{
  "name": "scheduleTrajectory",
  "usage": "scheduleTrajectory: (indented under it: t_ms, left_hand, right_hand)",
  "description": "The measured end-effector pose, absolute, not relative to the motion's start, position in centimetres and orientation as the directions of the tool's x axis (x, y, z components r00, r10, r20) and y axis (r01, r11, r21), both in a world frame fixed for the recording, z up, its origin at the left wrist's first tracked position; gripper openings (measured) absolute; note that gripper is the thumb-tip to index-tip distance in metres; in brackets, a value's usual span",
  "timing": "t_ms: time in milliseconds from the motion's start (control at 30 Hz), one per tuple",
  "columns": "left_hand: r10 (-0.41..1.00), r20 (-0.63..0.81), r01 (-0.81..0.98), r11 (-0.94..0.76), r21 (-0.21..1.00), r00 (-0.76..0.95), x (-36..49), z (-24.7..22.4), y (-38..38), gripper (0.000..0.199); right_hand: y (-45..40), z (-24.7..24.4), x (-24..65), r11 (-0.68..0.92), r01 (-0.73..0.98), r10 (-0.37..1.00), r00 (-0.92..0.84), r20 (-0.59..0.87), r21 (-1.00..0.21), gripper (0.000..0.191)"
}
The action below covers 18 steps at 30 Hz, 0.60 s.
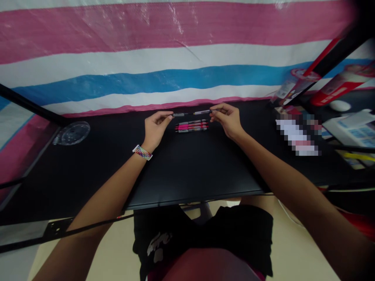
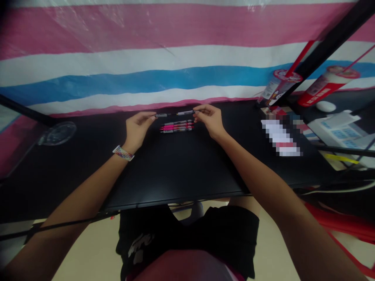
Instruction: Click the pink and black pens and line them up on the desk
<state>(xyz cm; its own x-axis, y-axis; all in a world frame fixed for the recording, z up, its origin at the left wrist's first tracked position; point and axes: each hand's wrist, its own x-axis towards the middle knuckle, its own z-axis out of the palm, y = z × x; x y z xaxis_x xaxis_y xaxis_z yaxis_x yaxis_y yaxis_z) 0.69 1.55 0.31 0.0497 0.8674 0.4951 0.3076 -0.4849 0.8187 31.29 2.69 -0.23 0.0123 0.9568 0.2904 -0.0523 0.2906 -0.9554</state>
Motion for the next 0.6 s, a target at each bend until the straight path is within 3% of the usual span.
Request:
scheduleTrajectory:
  t_ms: [133,300,433,600]
  left_hand:
    - [0.865,0.477,0.321,-0.501,0.804,0.155,0.8,0.4,1.2,0.019]
    - [0.842,0.509,0.442,-0.530,0.724,0.177,0.8,0.7,1.0,0.048]
    - [0.810,0.555,0.356,-0.584,0.730,0.191,1.1,0.7,1.0,0.029]
    - [0.830,0.517,0.247,-0.556,0.793,0.208,1.4,0.1,1.1,0.041]
  right_hand:
    - [1.9,-0.3,30.6,0.258,-0.093,0.959,-0.099,0.267,-0.962,0.029]
    - [1.4,-0.2,30.0,0.250,-0.138,0.956,-0.122,0.267,-0.958,0.030]
    - [1.3,0.3,30.0,0.204,-0.183,0.967,-0.115,0.227,-0.962,0.029]
    - [1.0,0.7,29.8,0.170,-0.209,0.971,-0.131,0.200,-0.963,0.030]
